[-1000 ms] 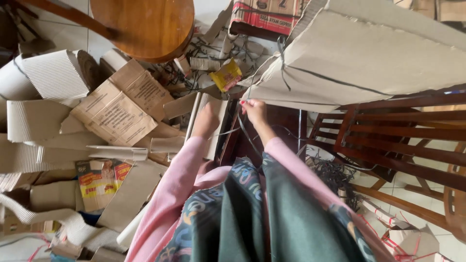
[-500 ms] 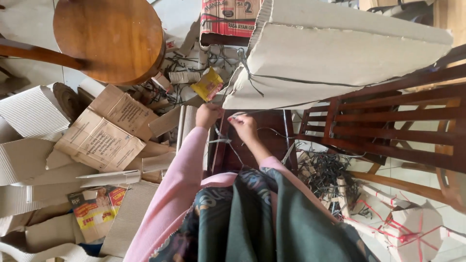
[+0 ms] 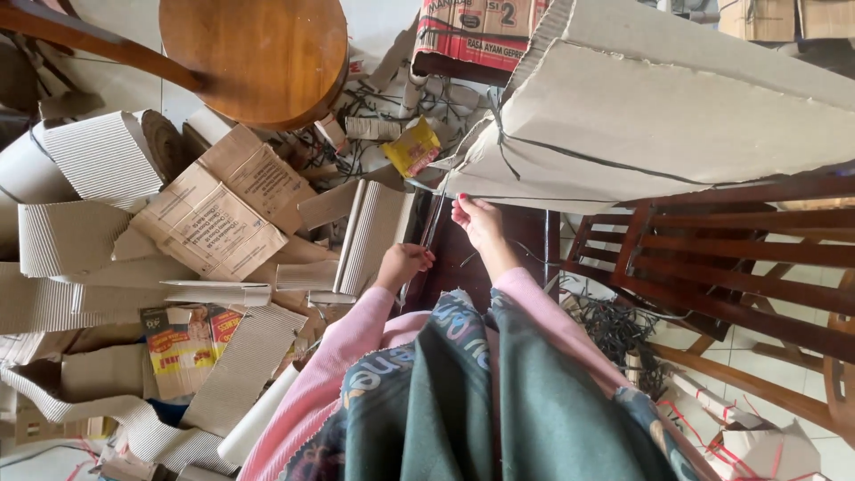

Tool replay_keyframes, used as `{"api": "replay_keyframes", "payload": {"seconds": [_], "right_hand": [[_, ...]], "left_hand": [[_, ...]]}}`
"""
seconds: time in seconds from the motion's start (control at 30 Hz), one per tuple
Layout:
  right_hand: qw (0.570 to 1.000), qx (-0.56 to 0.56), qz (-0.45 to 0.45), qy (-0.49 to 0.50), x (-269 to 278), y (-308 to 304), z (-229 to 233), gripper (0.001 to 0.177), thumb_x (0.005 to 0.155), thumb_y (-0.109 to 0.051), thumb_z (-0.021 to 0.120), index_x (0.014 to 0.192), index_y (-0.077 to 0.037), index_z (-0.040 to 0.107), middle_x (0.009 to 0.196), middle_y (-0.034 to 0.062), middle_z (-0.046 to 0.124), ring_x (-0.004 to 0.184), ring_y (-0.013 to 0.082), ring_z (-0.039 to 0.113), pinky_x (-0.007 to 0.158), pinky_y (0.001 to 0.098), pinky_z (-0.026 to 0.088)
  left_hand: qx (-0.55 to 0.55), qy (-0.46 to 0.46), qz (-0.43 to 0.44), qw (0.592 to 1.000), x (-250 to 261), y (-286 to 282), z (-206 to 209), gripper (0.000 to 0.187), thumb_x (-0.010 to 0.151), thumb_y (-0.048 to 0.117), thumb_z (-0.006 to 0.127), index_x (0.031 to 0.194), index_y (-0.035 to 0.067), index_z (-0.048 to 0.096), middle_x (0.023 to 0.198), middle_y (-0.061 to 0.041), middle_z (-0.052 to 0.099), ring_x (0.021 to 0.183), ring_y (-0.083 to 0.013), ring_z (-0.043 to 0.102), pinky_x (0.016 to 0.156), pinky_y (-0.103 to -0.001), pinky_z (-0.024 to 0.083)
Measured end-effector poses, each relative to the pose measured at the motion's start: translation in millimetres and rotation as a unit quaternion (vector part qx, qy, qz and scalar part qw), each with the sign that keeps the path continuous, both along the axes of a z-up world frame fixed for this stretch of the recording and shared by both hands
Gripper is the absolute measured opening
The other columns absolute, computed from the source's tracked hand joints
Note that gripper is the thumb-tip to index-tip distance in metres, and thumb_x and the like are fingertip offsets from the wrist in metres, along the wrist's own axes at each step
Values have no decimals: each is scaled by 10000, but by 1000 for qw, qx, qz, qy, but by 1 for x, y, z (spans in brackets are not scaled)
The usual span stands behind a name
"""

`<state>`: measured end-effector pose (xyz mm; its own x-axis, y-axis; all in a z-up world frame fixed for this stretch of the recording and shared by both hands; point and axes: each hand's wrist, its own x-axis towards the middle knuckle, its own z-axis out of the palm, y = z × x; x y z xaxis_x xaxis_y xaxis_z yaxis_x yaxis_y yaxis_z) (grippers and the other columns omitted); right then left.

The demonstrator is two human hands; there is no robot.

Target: The person ties a piece of cardboard to a wooden chair using a black string. They wrap the string around the cardboard and chair, tie knots to secure it, and use scissors to cut the excess string. The person then picks up a cardboard box from the floor.

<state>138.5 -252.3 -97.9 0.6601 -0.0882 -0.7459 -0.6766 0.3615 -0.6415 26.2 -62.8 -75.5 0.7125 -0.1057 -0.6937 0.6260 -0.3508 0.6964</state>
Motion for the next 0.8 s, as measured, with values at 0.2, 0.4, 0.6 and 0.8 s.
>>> {"api": "replay_keyframes", "payload": {"seconds": [0.2, 0.4, 0.6, 0.8], "right_hand": [[994, -40, 97, 16, -6, -12, 24, 235, 911, -230, 815, 1083, -102, 719, 990, 43, 763, 774, 110, 661, 711, 269, 583], [989, 61, 132, 11, -22, -9, 61, 275, 895, -107, 803, 1150, -47, 718, 1297, 24, 703, 1136, 224, 665, 965, 464, 573], [979, -74, 168, -88, -24, -18, 45, 217, 936, -167, 751, 1058, 11, 726, 561, 12, 548, 473, 57, 467, 418, 164, 385], [892, -316, 266, -182, -24, -23, 49, 106, 844, -206, 801, 937, -165, 831, 608, 56, 685, 544, 122, 619, 535, 251, 512]], "left_hand": [[-32, -23, 18, 999, 0, -20, -3, 189, 947, 183, 635, 1020, 199, 808, 786, 58, 786, 780, -56, 756, 815, -234, 548], [16, -111, -63, 992, 13, -54, 57, 255, 888, 206, 641, 1098, 180, 783, 824, 14, 796, 965, -248, 756, 876, -402, 575], [338, -538, -28, 772, 29, -31, 67, 153, 784, 335, 714, 932, 362, 740, 998, 125, 726, 1113, -138, 640, 913, -385, 459], [324, -596, -29, 735, 92, -9, 64, 338, 875, 158, 598, 1195, 254, 648, 1209, 18, 645, 1193, -204, 601, 983, -392, 422]]}}
